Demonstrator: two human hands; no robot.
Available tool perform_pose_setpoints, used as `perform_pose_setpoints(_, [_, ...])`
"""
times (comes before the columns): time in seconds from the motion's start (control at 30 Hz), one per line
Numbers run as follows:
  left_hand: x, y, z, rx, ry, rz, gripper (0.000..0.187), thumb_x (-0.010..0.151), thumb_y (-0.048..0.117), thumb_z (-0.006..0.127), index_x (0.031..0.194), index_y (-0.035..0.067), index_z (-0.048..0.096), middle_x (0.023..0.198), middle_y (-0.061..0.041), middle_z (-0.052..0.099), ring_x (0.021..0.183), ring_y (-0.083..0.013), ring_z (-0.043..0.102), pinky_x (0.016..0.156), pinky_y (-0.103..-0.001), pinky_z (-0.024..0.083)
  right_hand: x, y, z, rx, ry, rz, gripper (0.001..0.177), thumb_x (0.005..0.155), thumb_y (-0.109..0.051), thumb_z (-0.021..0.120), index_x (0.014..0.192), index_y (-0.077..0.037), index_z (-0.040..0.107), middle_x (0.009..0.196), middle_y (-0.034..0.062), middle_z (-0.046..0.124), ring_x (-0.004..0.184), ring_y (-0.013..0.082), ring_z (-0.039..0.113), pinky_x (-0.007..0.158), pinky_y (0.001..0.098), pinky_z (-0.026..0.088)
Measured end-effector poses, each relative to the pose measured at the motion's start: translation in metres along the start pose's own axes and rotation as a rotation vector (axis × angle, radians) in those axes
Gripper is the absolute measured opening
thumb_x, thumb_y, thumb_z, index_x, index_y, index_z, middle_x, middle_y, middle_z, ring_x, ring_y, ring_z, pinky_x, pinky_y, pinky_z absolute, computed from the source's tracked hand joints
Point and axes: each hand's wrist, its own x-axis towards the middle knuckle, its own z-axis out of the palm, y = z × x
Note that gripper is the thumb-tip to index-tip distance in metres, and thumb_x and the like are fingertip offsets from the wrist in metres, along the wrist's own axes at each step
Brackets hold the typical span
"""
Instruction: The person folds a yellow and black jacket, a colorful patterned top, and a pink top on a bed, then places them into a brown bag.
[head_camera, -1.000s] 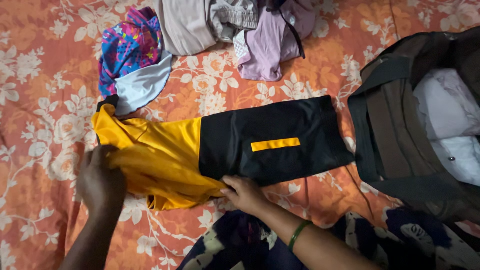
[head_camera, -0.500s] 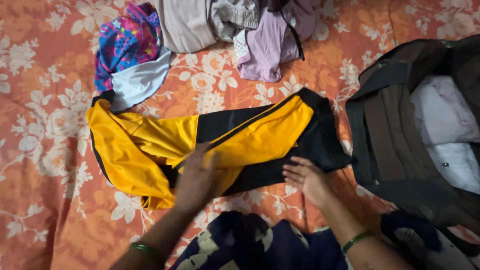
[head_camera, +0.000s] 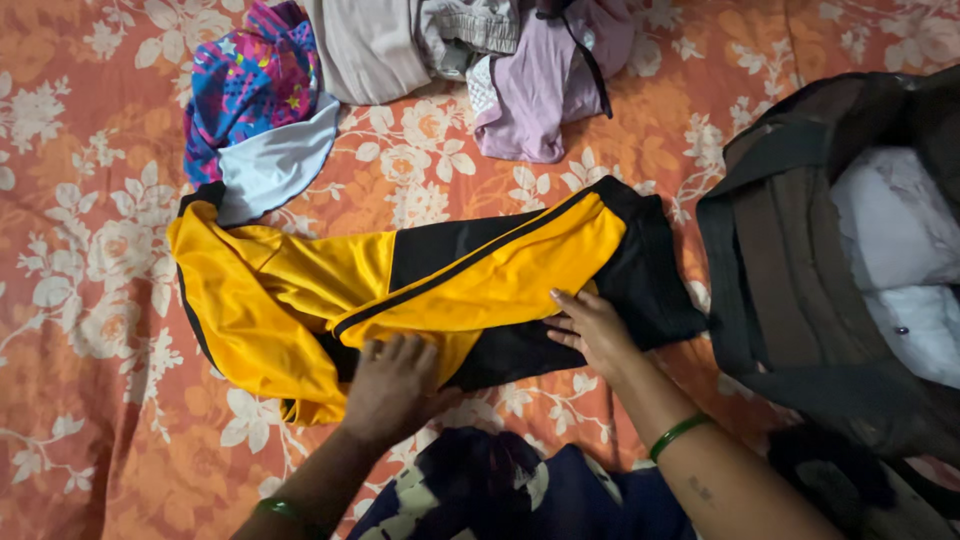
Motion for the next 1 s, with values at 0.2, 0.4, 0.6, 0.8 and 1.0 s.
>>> perform_pose_setpoints(0.2, [-0.007, -0.011, -0.011, -0.137, -0.362, 0.260, 0.017, 0.077, 0.026, 0.069, 0.091, 0.016, 0.070, 0.099, -0.006, 0.064, 0.105, -0.0286, 0.057, 0.089, -0.049, 0.042, 0.002, 0.011, -0.030, 0.098, -0.006, -0.103, 0.037, 0.093, -0.027, 0.069, 0.126, -0.013, 0.059, 0.118, 0.0043, 0.068, 0.106, 0.0228, 0.065, 0.091, 0.0441, 0.054])
perform_pose_setpoints(0.4, [-0.009, -0.014, -0.006, -0.300, -0.024, -0.120, 0.029, 0.083, 0.030, 0.069, 0.107, 0.013, 0.069, 0.108, -0.010, 0.064, 0.103, -0.0321, 0.058, 0.088, -0.046, 0.044, 0.025, -0.009, -0.065, 0.288, -0.003, 0.062, 0.057, 0.098, -0.052, 0.058, 0.139, -0.012, 0.054, 0.134, 0.0124, 0.060, 0.123, 0.0287, 0.059, 0.105, 0.0481, 0.048])
perform_pose_setpoints(0.6, [0.002, -0.010, 0.015, -0.102, 0.007, -0.070, 0.056, 0.080, 0.031, 0.069, 0.132, 0.012, 0.060, 0.141, -0.019, 0.055, 0.130, -0.0397, 0.049, 0.106, -0.055, 0.036, 0.071, -0.064, -0.062, 0.285, 0.250, 0.079, 0.061, 0.094, -0.056, 0.060, 0.142, -0.018, 0.055, 0.141, 0.0048, 0.062, 0.130, 0.0250, 0.056, 0.106, 0.0466, 0.041])
perform_pose_setpoints(0.8, [-0.005, -0.014, 0.017, -0.128, -0.077, 0.006, 0.059, 0.080, 0.036, 0.068, 0.136, 0.021, 0.059, 0.145, -0.017, 0.050, 0.135, -0.0362, 0.045, 0.108, -0.064, 0.029, 0.093, -0.090, -0.059, 0.418, 0.018, -0.193, 0.038, 0.096, -0.020, 0.074, 0.131, -0.011, 0.065, 0.128, 0.0084, 0.071, 0.124, 0.0287, 0.064, 0.108, 0.0447, 0.052])
perform_pose_setpoints(1.0, [0.000, -0.028, 0.013, -0.196, 0.025, -0.022, 0.039, 0.087, 0.029, 0.069, 0.122, 0.012, 0.063, 0.128, -0.014, 0.060, 0.122, -0.0351, 0.057, 0.111, -0.053, 0.039, 0.046, -0.037, -0.101, 0.392, 0.304, -0.122, 0.034, 0.093, -0.015, 0.064, 0.126, -0.020, 0.059, 0.124, 0.0039, 0.067, 0.121, 0.0273, 0.064, 0.103, 0.0506, 0.051])
